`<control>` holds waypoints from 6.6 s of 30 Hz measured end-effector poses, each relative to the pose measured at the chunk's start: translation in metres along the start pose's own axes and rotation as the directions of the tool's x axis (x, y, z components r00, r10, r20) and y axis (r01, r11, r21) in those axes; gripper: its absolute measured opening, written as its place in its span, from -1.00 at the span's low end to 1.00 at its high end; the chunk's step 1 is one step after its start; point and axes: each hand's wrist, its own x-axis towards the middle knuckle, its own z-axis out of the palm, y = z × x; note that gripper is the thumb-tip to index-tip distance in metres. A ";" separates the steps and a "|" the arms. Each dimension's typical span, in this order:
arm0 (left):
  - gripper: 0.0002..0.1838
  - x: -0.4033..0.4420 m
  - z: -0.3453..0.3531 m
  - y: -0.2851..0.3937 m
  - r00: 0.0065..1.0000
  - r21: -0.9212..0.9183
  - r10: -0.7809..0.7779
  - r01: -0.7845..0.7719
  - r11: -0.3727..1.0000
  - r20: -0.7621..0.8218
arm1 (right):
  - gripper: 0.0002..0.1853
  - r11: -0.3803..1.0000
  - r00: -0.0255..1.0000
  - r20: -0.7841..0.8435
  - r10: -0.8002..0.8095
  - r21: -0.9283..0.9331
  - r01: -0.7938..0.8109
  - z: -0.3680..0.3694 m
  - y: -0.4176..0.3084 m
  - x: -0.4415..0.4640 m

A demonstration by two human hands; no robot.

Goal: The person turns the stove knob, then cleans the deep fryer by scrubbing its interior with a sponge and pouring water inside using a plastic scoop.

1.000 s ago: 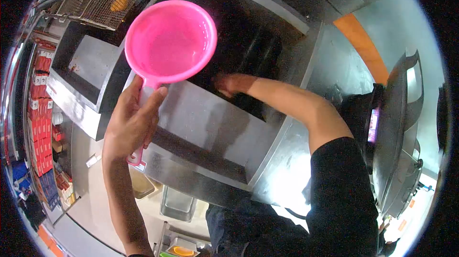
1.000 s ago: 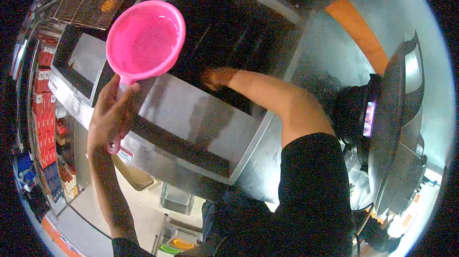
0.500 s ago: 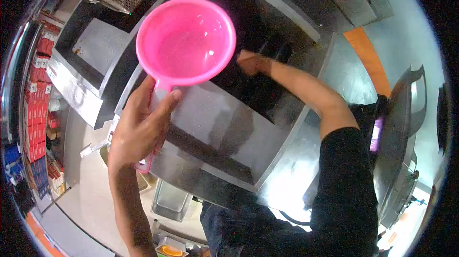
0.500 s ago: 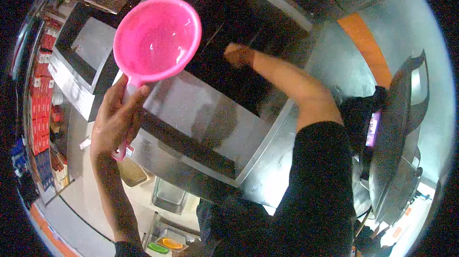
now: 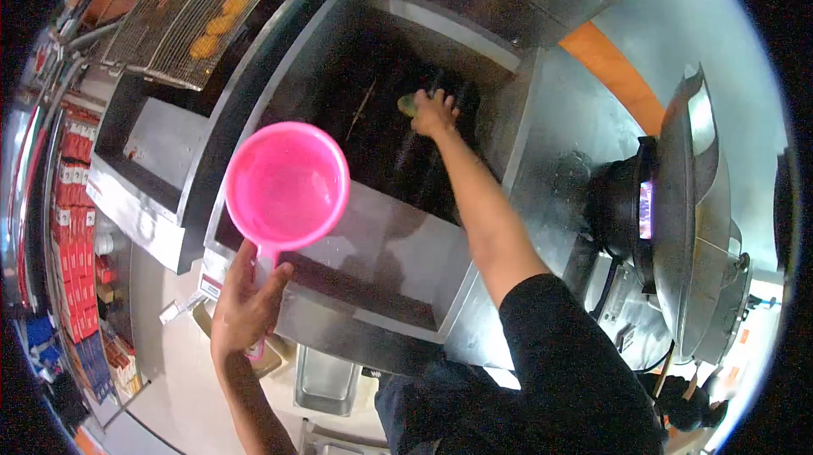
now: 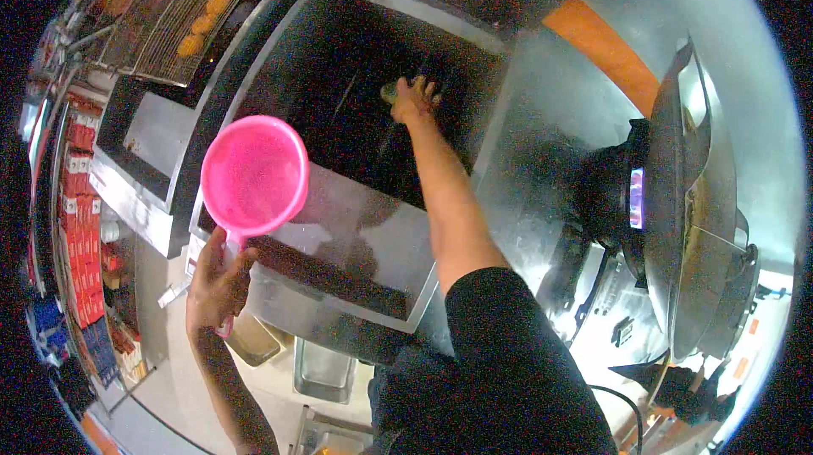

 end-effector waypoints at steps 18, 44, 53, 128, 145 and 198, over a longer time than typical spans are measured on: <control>-0.41 -0.014 0.002 -0.003 0.972 0.856 0.235 -0.116 0.504 -0.007 | -0.32 0.924 0.853 -0.406 0.327 0.328 -0.198 0.037 0.060 0.039; -0.76 -0.009 0.097 -0.072 0.654 0.645 0.749 -0.618 0.449 0.106 | -0.78 -0.256 0.560 0.593 -0.578 -0.784 0.566 -0.095 0.090 0.100; -0.74 -0.008 0.094 -0.073 0.686 0.632 0.711 -0.621 0.463 0.153 | -0.84 -0.247 0.570 0.635 -0.522 -0.752 0.611 -0.108 0.050 0.091; -0.68 -0.004 0.102 -0.082 0.699 0.657 0.711 -0.571 0.493 0.073 | -0.60 0.007 0.691 0.719 -0.071 -0.693 0.721 -0.066 0.098 0.110; -0.66 -0.003 0.097 -0.092 0.710 0.525 0.703 -0.614 0.590 0.040 | -0.67 0.210 0.511 0.797 -0.322 -0.466 0.859 -0.054 0.108 0.038; -0.64 -0.006 0.092 -0.075 0.719 0.704 0.682 -0.553 0.446 0.132 | -0.87 -0.325 0.320 0.594 -0.738 -0.729 0.602 -0.076 -0.019 0.180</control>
